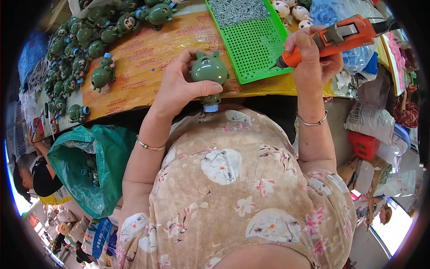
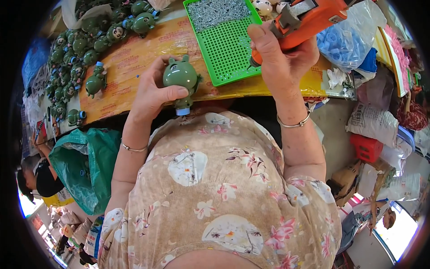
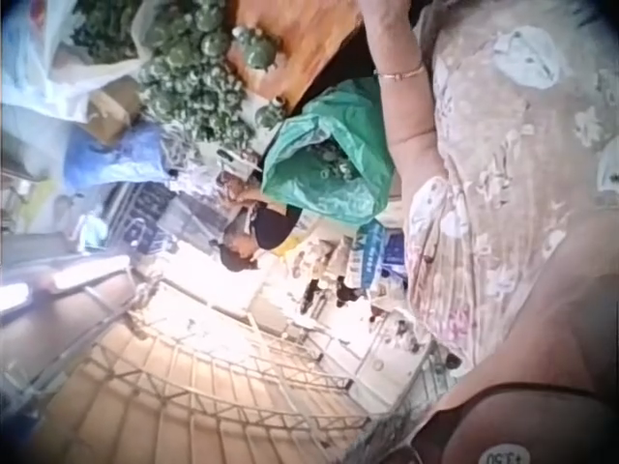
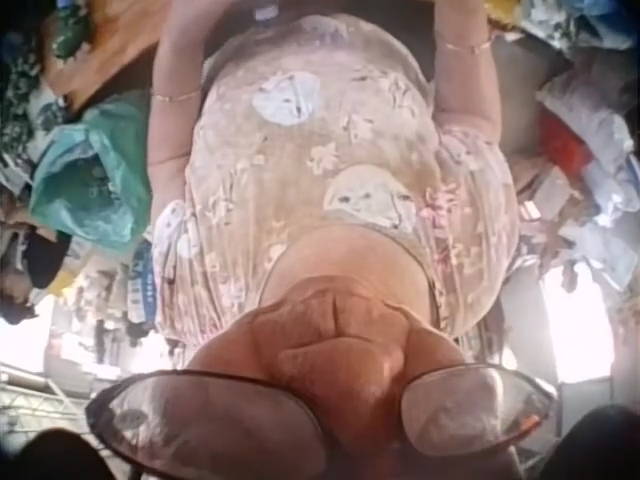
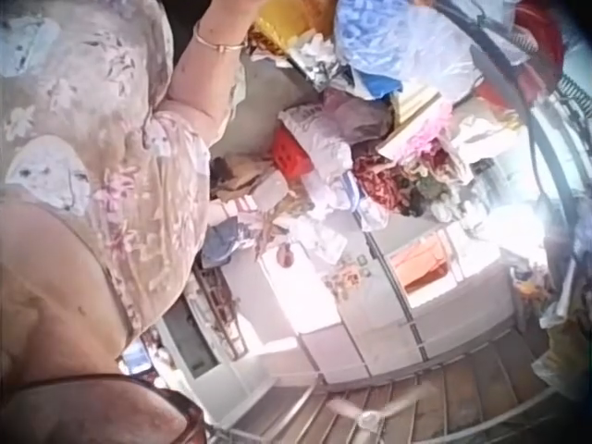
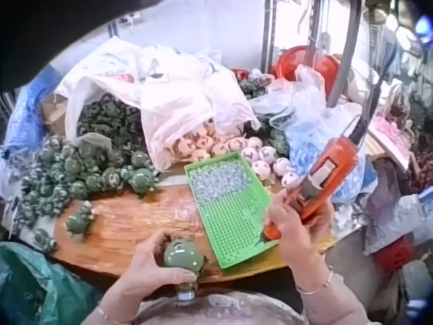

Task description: Using a glue gun to attach small decorative studs to plastic frog figurines in a factory setting.

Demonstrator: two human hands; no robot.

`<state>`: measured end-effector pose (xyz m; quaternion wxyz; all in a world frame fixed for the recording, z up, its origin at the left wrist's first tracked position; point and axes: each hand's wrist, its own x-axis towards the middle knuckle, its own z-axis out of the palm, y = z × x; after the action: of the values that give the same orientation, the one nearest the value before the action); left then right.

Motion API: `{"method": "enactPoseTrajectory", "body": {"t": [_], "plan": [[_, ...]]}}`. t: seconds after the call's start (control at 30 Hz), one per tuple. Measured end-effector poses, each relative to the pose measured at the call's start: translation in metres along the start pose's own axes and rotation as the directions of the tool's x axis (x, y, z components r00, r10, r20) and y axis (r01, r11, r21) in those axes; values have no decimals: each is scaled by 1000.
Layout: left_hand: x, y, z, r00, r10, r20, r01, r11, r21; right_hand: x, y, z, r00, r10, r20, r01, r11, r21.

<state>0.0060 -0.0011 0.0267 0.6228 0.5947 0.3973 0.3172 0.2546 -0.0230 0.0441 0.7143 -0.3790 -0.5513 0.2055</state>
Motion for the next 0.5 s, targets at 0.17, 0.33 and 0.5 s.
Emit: {"method": "enactPoseTrajectory", "body": {"t": [0.17, 0.33, 0.5], "plan": [[1, -5, 9, 993, -98, 67, 115, 929, -352, -2, 0, 1, 1000, 15, -10, -15, 1000, -25], [4, -12, 11, 986, -138, 92, 166, 827, -538, 0, -2, 3, 1000, 24, 6, -23, 999, -41], [7, -14, 11, 989, -128, 71, 146, 895, -421, 11, -18, 9, 1000, -9, 3, 9, 1000, 19]]}}
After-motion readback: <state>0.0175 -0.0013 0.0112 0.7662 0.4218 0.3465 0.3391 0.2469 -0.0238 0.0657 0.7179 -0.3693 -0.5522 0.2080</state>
